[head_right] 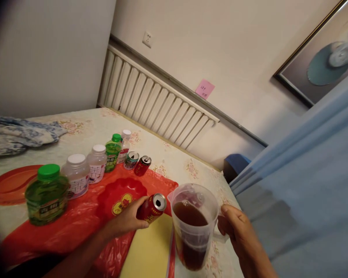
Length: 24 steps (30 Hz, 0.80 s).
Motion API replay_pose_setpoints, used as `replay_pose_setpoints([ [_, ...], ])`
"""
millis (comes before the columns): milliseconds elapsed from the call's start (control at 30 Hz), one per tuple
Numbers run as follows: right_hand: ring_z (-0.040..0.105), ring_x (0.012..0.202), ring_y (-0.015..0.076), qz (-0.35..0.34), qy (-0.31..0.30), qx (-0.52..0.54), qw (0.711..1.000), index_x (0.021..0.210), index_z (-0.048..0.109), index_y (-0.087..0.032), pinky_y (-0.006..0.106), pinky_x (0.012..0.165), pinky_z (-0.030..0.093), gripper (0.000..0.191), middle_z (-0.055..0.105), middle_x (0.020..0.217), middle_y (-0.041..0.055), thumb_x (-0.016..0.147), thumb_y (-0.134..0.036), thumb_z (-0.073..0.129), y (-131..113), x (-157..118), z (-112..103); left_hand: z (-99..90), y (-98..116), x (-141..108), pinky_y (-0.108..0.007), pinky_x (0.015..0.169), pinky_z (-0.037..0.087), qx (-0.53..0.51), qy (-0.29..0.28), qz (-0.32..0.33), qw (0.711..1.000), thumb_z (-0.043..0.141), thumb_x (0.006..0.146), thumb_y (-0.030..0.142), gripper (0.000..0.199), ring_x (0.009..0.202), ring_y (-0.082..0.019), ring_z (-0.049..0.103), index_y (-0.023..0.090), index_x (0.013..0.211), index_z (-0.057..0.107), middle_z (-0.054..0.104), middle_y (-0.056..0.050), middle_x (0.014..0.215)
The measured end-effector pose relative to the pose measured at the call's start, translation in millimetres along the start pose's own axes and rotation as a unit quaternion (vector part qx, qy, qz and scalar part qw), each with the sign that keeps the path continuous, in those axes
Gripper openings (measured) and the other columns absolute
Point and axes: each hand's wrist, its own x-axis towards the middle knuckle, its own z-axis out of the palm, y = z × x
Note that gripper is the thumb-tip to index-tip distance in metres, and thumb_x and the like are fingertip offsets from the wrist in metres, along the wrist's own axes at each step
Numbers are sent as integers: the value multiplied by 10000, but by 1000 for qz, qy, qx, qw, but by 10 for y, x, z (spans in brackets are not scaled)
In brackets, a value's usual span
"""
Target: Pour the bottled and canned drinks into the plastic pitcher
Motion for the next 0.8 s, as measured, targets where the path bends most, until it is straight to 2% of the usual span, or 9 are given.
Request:
replay_pose_setpoints([
  [267, 199, 430, 70, 9, -45, -76, 996, 485, 354, -224, 247, 443, 158, 558, 258, 427, -84, 763, -649, 585, 105, -8, 9, -5, 25, -3, -289, 892, 469, -12, -6, 6, 1000, 694, 594, 131, 680, 1063, -230, 587, 206, 1246, 516, 630, -32, 1200],
  [433, 146, 444, 64, 21, -53, -95, 994, 502, 325, -234, 247, 439, 121, 564, 220, 454, -93, 740, -679, 576, 59, 26, 76, 3, 29, 3, -287, 879, 469, 0, 1, 13, 1000, 698, 587, 129, 674, 1045, -228, 591, 206, 1235, 531, 639, -28, 1182],
  [800, 146, 454, 67, 26, -76, -152, 985, 498, 307, -240, 253, 445, 124, 581, 214, 469, -93, 709, -714, 569, -52, 77, 170, 12, -5, 12, -308, 913, 464, -6, -4, 6, 1000, 699, 586, 147, 695, 1069, -237, 588, 210, 1253, 516, 631, -34, 1203],
])
